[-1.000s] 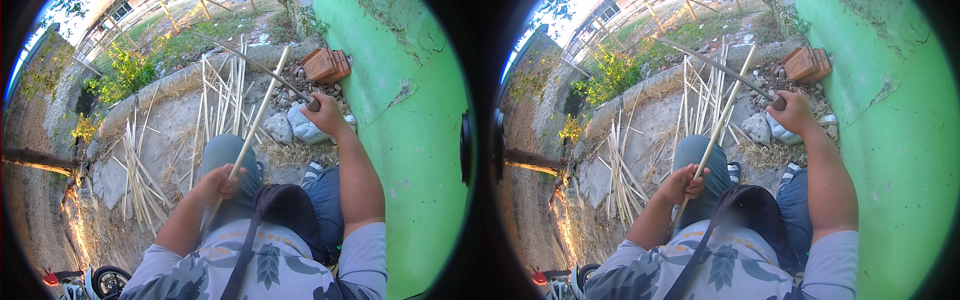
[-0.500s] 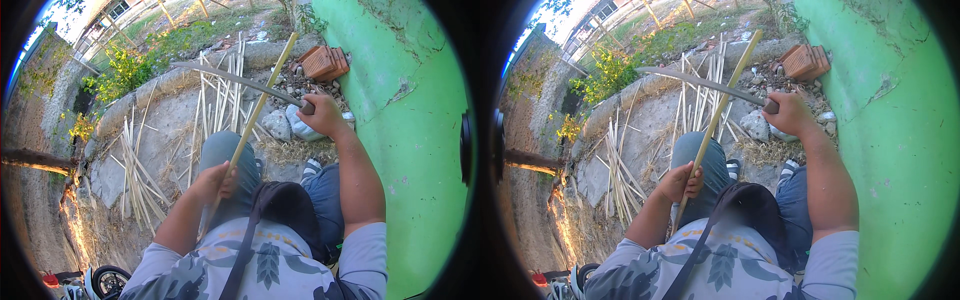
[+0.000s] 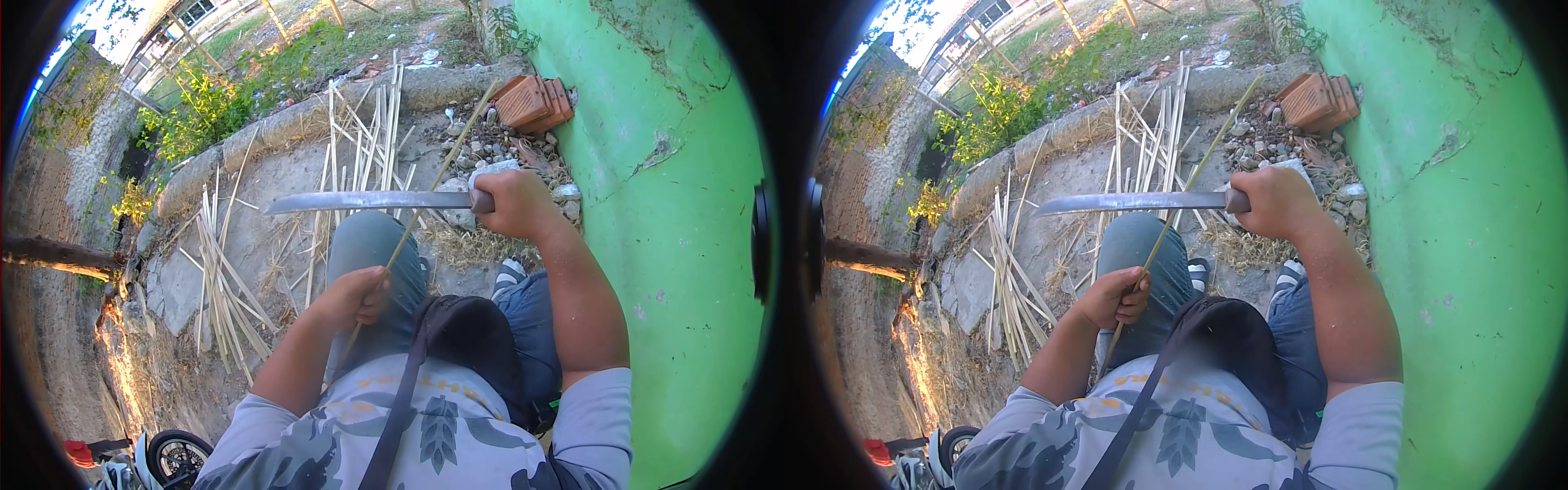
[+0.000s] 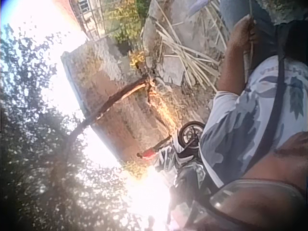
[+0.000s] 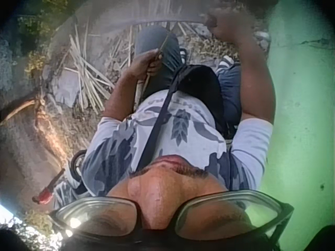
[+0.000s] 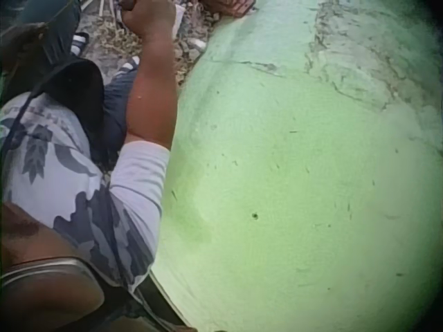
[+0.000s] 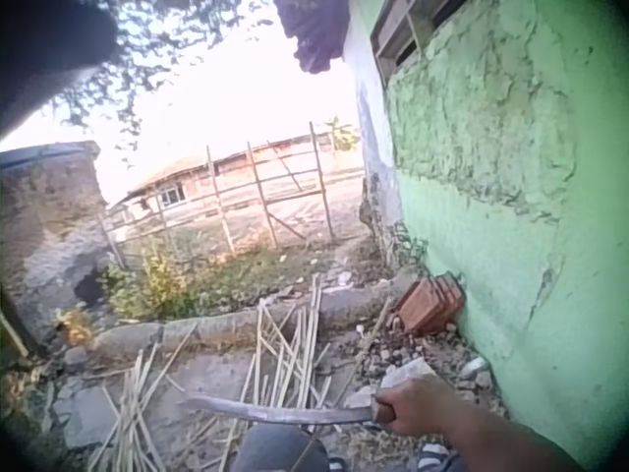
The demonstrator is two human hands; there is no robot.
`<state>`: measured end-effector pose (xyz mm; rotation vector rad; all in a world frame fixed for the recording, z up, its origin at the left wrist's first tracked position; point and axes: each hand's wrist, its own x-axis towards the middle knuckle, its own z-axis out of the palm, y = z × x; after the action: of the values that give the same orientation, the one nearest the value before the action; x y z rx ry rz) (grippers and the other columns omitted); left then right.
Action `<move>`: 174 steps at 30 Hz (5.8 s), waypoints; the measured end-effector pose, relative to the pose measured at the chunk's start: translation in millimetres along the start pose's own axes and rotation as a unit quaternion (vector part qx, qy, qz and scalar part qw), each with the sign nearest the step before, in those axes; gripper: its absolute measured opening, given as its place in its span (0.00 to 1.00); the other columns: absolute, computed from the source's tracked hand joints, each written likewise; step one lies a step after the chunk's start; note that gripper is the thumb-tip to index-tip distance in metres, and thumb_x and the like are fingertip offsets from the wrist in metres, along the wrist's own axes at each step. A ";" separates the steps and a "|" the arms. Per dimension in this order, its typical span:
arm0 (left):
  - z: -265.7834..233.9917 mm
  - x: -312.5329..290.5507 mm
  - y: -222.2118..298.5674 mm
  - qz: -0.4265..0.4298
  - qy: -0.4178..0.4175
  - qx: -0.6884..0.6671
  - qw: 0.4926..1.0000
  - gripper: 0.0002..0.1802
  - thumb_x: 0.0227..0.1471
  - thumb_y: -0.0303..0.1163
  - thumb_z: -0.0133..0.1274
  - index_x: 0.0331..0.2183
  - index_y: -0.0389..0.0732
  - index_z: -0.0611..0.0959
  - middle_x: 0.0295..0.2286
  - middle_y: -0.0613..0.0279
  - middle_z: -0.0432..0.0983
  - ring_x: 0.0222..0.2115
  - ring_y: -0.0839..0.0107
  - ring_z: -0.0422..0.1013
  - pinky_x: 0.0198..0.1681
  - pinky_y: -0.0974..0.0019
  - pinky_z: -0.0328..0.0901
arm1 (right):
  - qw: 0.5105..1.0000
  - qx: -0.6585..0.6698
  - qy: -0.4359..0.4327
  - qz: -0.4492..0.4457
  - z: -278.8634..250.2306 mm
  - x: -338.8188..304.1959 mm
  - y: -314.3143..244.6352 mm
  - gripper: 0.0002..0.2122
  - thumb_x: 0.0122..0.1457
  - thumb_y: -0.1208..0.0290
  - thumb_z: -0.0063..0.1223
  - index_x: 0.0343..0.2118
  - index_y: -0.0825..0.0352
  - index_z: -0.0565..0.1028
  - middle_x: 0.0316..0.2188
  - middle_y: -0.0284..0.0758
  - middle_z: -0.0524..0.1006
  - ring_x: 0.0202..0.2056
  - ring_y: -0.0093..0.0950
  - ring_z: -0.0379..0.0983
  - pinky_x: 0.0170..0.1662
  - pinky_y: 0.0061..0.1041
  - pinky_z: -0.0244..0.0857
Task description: The person scrapes and trims bamboo sticks one by one using a machete and places them onto a pile on the ground.
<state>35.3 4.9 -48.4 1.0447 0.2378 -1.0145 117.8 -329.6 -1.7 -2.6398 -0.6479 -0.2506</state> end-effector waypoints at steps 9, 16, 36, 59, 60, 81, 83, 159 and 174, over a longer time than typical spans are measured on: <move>-2.6 1.9 -1.1 0.007 -0.011 -0.005 1.000 0.20 0.64 0.56 0.44 0.35 0.48 0.73 0.19 0.74 0.56 0.15 0.83 0.50 0.15 0.77 0.46 | 1.000 -0.006 -0.015 -0.002 1.7 -0.4 2.8 0.08 0.45 0.64 0.60 0.28 0.59 0.77 0.23 0.41 0.79 0.30 0.45 0.78 0.34 0.45 0.70; -5.0 1.6 -3.0 -0.003 -0.020 -0.027 0.999 0.21 0.64 0.56 0.44 0.36 0.49 0.73 0.19 0.75 0.56 0.16 0.83 0.50 0.15 0.77 0.46 | 1.000 0.017 -0.017 0.007 5.2 -1.8 0.9 0.08 0.46 0.65 0.61 0.28 0.60 0.77 0.23 0.41 0.78 0.30 0.46 0.77 0.33 0.45 0.69; 24.7 4.1 -8.4 0.084 0.049 0.095 0.991 0.11 0.63 0.42 0.47 0.34 0.48 0.69 0.19 0.78 0.54 0.16 0.85 0.49 0.16 0.76 0.44 | 0.992 0.009 -0.075 0.099 43.2 9.2 6.3 0.07 0.51 0.62 0.57 0.29 0.59 0.78 0.26 0.42 0.80 0.33 0.44 0.79 0.38 0.43 0.72; 18.4 3.7 -9.4 0.099 0.076 0.085 0.989 0.06 0.61 0.36 0.48 0.34 0.48 0.68 0.18 0.77 0.54 0.14 0.85 0.49 0.16 0.76 0.44 | 0.992 0.026 -0.117 0.041 46.5 8.5 -11.1 0.07 0.53 0.63 0.53 0.28 0.58 0.79 0.24 0.41 0.80 0.31 0.44 0.78 0.37 0.44 0.72; 12.7 3.5 -10.6 0.092 0.066 0.054 0.992 0.06 0.61 0.36 0.48 0.34 0.48 0.68 0.18 0.77 0.54 0.14 0.85 0.49 0.16 0.76 0.43 | 0.991 0.041 -0.121 0.039 45.1 8.4 -16.5 0.07 0.54 0.63 0.53 0.29 0.58 0.79 0.25 0.41 0.80 0.31 0.44 0.78 0.37 0.44 0.72; 23.0 4.9 -11.4 0.100 0.076 0.121 0.985 0.08 0.61 0.38 0.48 0.34 0.46 0.68 0.19 0.77 0.56 0.14 0.85 0.50 0.16 0.75 0.45 | 0.990 0.058 -0.076 0.108 48.3 10.4 18.0 0.07 0.50 0.65 0.57 0.30 0.60 0.80 0.27 0.41 0.81 0.34 0.44 0.78 0.39 0.43 0.72; 20.3 3.7 -12.8 0.091 0.070 0.100 0.988 0.08 0.61 0.38 0.48 0.33 0.46 0.68 0.19 0.77 0.56 0.14 0.85 0.50 0.16 0.75 0.44 | 0.990 0.079 -0.081 0.080 44.5 6.4 1.5 0.07 0.50 0.65 0.57 0.30 0.60 0.80 0.27 0.42 0.80 0.34 0.44 0.78 0.39 0.43 0.72; 3.1 2.5 -5.0 0.072 0.005 0.046 0.996 0.20 0.66 0.55 0.42 0.32 0.50 0.68 0.17 0.76 0.53 0.12 0.85 0.46 0.12 0.76 0.42 | 0.998 -0.004 -0.067 0.001 39.3 8.3 5.5 0.06 0.47 0.66 0.60 0.26 0.60 0.76 0.21 0.39 0.78 0.29 0.43 0.78 0.34 0.43 0.71; -0.9 -0.9 -5.4 0.066 0.007 0.008 0.998 0.17 0.67 0.52 0.42 0.32 0.51 0.68 0.17 0.77 0.52 0.13 0.85 0.45 0.13 0.77 0.42 | 0.995 0.073 -0.058 0.043 52.0 13.2 -5.7 0.06 0.48 0.66 0.59 0.28 0.59 0.78 0.23 0.41 0.79 0.30 0.46 0.77 0.35 0.44 0.70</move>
<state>30.8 5.5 -51.5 1.0694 0.1698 -0.8903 130.6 -297.4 -43.0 -2.5472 -0.5647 -0.0225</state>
